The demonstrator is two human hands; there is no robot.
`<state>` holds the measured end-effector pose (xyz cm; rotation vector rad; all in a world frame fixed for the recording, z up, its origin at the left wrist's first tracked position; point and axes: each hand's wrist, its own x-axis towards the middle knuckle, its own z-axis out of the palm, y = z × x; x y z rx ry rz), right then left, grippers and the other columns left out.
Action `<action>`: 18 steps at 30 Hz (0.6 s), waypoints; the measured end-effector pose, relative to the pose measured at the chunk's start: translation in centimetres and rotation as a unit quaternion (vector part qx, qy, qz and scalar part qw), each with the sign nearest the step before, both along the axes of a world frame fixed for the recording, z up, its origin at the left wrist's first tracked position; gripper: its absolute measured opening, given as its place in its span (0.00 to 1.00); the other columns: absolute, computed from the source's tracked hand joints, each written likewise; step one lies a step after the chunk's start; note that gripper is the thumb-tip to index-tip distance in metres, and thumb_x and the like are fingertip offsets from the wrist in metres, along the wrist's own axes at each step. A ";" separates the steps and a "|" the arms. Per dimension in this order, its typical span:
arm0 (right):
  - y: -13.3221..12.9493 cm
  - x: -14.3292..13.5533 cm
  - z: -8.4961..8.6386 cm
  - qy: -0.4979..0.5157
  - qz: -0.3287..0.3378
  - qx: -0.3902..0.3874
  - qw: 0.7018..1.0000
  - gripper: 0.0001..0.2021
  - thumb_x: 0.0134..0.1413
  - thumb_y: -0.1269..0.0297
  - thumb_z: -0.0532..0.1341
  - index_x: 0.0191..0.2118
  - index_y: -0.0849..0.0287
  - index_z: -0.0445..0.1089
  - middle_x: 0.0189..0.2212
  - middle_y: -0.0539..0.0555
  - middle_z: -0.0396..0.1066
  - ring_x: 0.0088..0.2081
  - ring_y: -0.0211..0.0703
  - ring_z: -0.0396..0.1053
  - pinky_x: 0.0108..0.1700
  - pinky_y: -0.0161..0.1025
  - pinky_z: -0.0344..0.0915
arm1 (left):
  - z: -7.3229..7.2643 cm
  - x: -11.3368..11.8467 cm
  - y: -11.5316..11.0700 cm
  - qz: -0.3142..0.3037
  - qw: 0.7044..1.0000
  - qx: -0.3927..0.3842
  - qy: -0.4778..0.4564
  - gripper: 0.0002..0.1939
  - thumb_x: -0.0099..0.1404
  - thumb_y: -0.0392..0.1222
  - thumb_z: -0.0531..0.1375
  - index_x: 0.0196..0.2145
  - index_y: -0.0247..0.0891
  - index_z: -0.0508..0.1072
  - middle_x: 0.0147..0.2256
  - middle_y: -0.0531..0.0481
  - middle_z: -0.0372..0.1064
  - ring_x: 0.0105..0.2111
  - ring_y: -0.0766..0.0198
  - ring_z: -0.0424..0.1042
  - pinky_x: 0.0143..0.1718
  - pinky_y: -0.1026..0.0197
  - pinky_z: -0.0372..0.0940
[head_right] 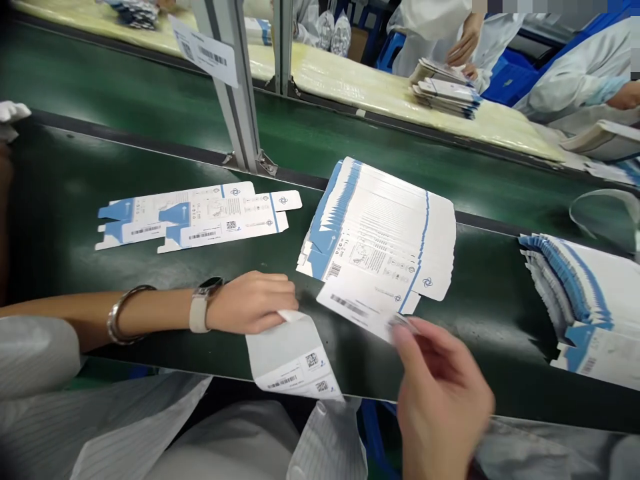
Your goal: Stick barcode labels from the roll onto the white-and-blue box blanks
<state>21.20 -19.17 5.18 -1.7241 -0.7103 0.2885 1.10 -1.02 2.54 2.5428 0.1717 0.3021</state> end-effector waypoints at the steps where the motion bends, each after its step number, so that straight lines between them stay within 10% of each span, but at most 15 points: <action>1: 1.3 0.0 -0.9 0.046 -0.025 -0.003 0.999 0.14 0.42 0.64 0.68 0.39 0.56 0.72 0.30 0.51 0.72 0.34 0.40 0.70 0.41 0.43 0.69 | -0.1 -0.1 -0.1 -0.004 0.997 0.070 -0.013 0.12 0.66 0.38 0.49 0.32 0.35 0.70 0.31 0.47 0.68 0.31 0.64 0.65 0.29 0.63 0.58; 7: 4.2 0.7 -4.5 0.121 -0.042 -0.039 0.991 0.14 0.38 0.63 0.70 0.35 0.60 0.72 0.33 0.54 0.73 0.36 0.44 0.71 0.41 0.44 0.70 | -0.6 -0.5 0.5 0.012 0.984 0.175 -0.031 0.10 0.63 0.43 0.55 0.32 0.35 0.72 0.46 0.41 0.65 0.48 0.53 0.63 0.50 0.49 0.59; 18: 5.0 2.1 -4.1 0.134 -0.017 -0.147 0.980 0.13 0.41 0.57 0.68 0.35 0.56 0.71 0.31 0.52 0.72 0.32 0.42 0.70 0.34 0.38 0.67 | -1.1 0.1 2.0 0.002 0.990 0.141 0.015 0.09 0.60 0.44 0.58 0.36 0.38 0.71 0.58 0.40 0.56 0.60 0.49 0.52 0.61 0.41 0.47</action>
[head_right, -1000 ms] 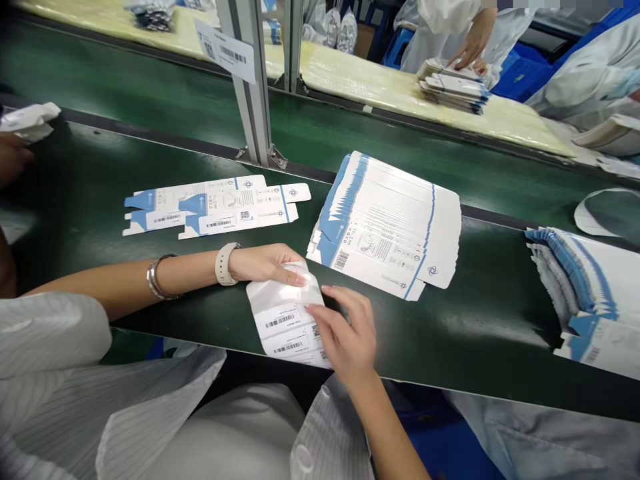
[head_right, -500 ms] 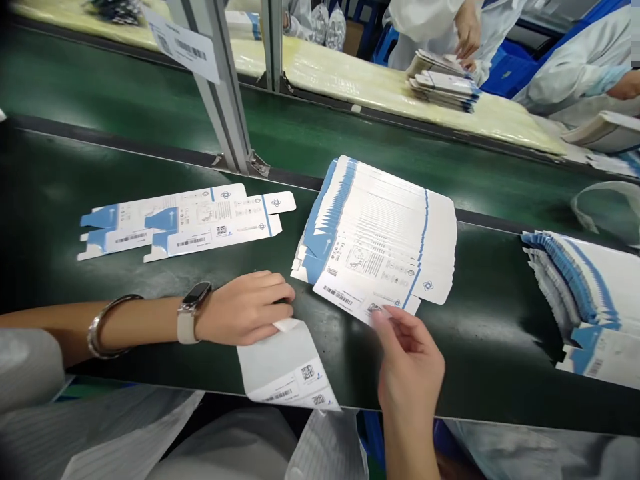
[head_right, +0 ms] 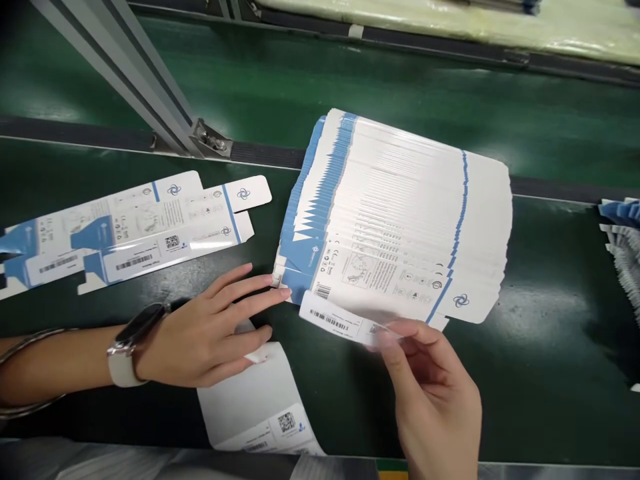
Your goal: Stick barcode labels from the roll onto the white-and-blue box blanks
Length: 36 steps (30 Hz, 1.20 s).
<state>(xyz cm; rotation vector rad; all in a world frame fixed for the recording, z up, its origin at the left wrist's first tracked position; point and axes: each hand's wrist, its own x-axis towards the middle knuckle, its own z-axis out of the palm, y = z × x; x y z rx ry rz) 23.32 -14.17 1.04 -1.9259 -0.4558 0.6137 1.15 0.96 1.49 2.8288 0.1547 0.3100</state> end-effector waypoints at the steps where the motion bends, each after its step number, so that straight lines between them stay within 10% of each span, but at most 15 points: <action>1: 0.2 -0.2 -0.1 -0.011 -0.012 -0.007 1.000 0.14 0.40 0.56 0.68 0.35 0.55 0.71 0.30 0.52 0.72 0.30 0.41 0.69 0.32 0.39 0.66 | -0.1 0.0 0.1 0.002 1.000 0.000 0.001 0.09 0.60 0.44 0.58 0.36 0.38 0.71 0.58 0.40 0.56 0.60 0.49 0.52 0.61 0.41 0.47; 36: 2.0 -2.8 -1.9 -0.137 -0.046 0.015 0.989 0.10 0.45 0.60 0.66 0.35 0.58 0.71 0.33 0.51 0.72 0.34 0.37 0.70 0.36 0.34 0.67 | -0.8 0.8 0.5 -0.043 0.996 -0.035 0.073 0.11 0.66 0.45 0.52 0.32 0.35 0.65 0.63 0.43 0.44 0.64 0.57 0.42 0.66 0.50 0.32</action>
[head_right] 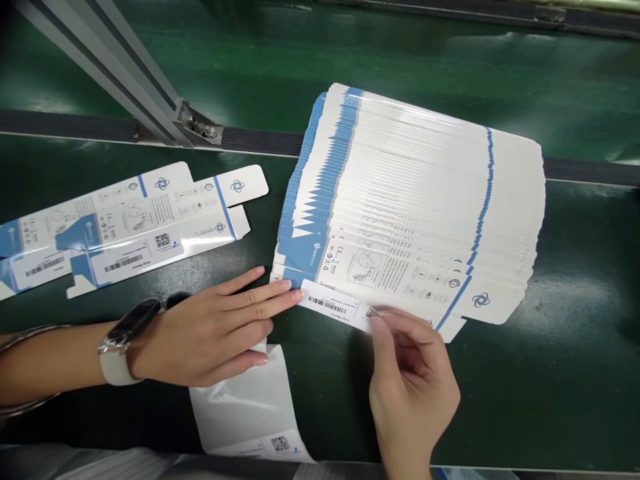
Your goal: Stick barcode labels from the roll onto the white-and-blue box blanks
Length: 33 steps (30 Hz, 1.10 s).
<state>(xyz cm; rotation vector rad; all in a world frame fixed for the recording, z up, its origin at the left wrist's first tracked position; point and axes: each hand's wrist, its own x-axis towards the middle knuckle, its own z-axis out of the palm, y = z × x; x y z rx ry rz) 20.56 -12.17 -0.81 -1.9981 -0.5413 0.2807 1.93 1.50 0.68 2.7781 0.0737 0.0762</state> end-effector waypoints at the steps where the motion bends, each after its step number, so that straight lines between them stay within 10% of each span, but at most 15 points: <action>1: 0.0 0.0 0.0 -0.003 0.000 -0.001 1.000 0.10 0.45 0.60 0.66 0.35 0.58 0.72 0.33 0.51 0.72 0.34 0.37 0.70 0.36 0.34 0.67 | 0.0 0.0 0.0 0.000 1.000 0.001 0.001 0.11 0.66 0.45 0.52 0.32 0.35 0.65 0.63 0.43 0.43 0.64 0.57 0.41 0.66 0.50 0.32; 19: 0.0 0.1 0.1 -0.070 0.022 -0.058 0.996 0.11 0.49 0.58 0.63 0.39 0.56 0.72 0.34 0.53 0.73 0.32 0.41 0.71 0.38 0.41 0.68 | 1.0 0.6 -0.8 0.009 0.997 0.070 0.029 0.14 0.66 0.49 0.52 0.31 0.35 0.63 0.62 0.36 0.45 0.63 0.51 0.45 0.61 0.43 0.44; 25: -0.5 0.5 1.3 -0.318 0.022 -0.051 0.946 0.26 0.49 0.65 0.64 0.55 0.61 0.63 0.55 0.66 0.57 0.56 0.59 0.57 0.51 0.55 0.62 | 1.0 0.3 -0.9 0.009 0.997 0.070 0.022 0.15 0.66 0.50 0.51 0.33 0.34 0.65 0.62 0.36 0.45 0.63 0.51 0.44 0.61 0.44 0.47; 28: 0.1 -1.3 2.2 -0.360 0.235 -0.012 0.903 0.30 0.55 0.61 0.58 0.62 0.56 0.50 0.61 0.60 0.50 0.61 0.55 0.51 0.57 0.55 0.57 | 0.8 0.2 -1.0 0.010 0.997 0.070 0.008 0.17 0.66 0.50 0.50 0.38 0.33 0.67 0.62 0.37 0.47 0.63 0.50 0.45 0.61 0.45 0.48; 31: 1.3 -3.2 2.0 -0.316 0.527 -0.035 0.788 0.37 0.60 0.51 0.48 0.65 0.64 0.30 0.64 0.61 0.42 0.64 0.50 0.42 0.61 0.50 0.54 | 0.6 0.0 -1.1 0.011 0.998 0.055 -0.018 0.19 0.67 0.51 0.49 0.46 0.32 0.65 0.58 0.39 0.56 0.62 0.52 0.49 0.62 0.45 0.46; 33: 1.7 -3.4 1.4 -0.320 0.552 -0.080 0.766 0.39 0.60 0.48 0.45 0.65 0.67 0.24 0.65 0.64 0.37 0.65 0.49 0.35 0.63 0.50 0.49 | 0.6 -0.1 -1.2 0.014 0.998 0.051 -0.024 0.19 0.67 0.50 0.49 0.45 0.33 0.66 0.57 0.38 0.57 0.62 0.52 0.49 0.62 0.45 0.45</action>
